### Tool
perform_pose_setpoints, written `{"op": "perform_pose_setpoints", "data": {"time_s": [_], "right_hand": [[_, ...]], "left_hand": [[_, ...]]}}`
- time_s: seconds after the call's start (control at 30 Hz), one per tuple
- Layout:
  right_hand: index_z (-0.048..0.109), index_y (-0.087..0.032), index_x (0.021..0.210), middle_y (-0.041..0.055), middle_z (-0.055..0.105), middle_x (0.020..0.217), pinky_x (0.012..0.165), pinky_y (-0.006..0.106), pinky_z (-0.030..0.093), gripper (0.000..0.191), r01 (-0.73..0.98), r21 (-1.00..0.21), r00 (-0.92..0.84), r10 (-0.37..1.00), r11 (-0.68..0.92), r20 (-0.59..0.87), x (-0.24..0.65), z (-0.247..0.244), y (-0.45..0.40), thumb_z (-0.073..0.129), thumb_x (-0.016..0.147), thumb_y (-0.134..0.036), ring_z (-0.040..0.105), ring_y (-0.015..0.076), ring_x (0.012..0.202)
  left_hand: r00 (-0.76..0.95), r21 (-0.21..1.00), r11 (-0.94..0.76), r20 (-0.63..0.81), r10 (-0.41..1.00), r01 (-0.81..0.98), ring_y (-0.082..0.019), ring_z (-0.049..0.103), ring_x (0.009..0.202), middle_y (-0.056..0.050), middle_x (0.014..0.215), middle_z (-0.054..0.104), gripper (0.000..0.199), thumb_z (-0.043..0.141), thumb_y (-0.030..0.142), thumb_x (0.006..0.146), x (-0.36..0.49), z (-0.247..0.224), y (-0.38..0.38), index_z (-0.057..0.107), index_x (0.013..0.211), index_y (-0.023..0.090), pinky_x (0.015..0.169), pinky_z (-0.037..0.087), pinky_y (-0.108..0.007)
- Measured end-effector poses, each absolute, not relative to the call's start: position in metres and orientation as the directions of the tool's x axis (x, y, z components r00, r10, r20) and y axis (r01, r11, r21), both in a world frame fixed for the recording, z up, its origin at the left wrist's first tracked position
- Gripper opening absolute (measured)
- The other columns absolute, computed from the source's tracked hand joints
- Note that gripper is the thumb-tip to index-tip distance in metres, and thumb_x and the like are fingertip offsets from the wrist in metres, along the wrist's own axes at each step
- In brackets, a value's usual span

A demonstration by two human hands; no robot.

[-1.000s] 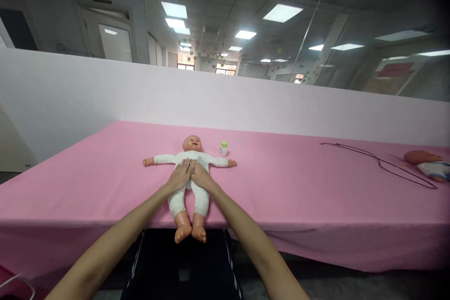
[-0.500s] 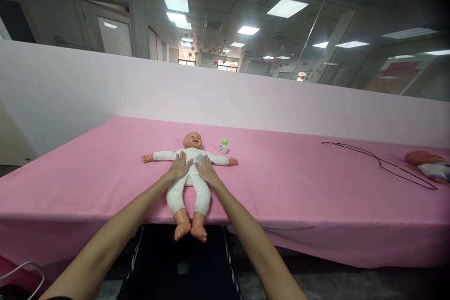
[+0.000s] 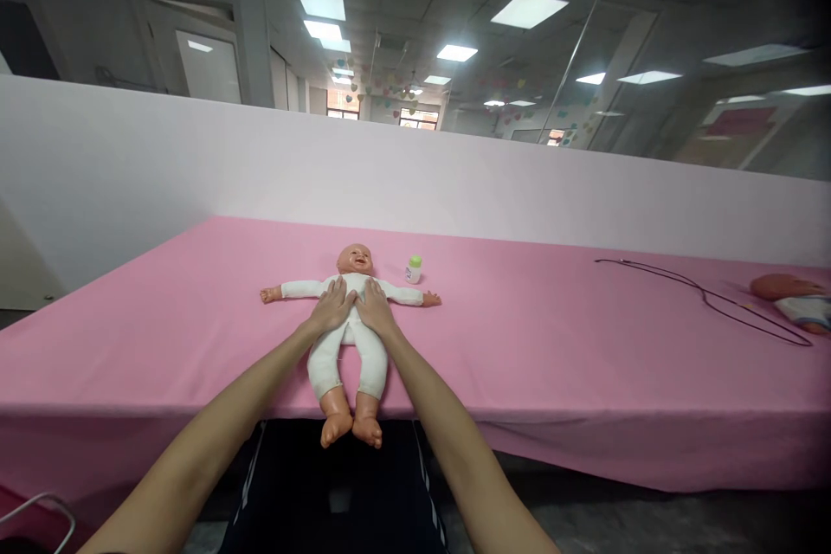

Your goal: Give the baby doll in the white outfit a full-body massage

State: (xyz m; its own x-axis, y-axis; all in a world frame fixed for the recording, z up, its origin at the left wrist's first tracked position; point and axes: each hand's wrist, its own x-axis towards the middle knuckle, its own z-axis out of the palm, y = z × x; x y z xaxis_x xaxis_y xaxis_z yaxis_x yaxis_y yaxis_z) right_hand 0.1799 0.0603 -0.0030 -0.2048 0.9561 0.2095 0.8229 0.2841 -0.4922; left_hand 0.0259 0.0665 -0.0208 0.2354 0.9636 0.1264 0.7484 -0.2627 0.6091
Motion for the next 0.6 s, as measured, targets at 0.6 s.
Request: {"op": "perform_pose_setpoints", "data": {"time_s": [0.6], "right_hand": [[0.029, 0.000, 0.165, 0.0206, 0.022, 0.175, 0.133, 0.048, 0.015, 0.066, 0.797, -0.436, -0.356, 0.908, 0.418, 0.219, 0.166, -0.011, 0.049, 0.032, 0.104, -0.026, 0.017, 0.0297, 0.164]], "left_hand": [[0.255, 0.637, -0.283, 0.139, 0.957, 0.717, -0.033, 0.001, 0.165, -0.019, 0.177, 0.008, 0.077, 0.019, 0.057, 0.107, 0.024, -0.028, 0.058, 0.024, 0.168, 0.010, 0.131, 0.008, -0.056]]}}
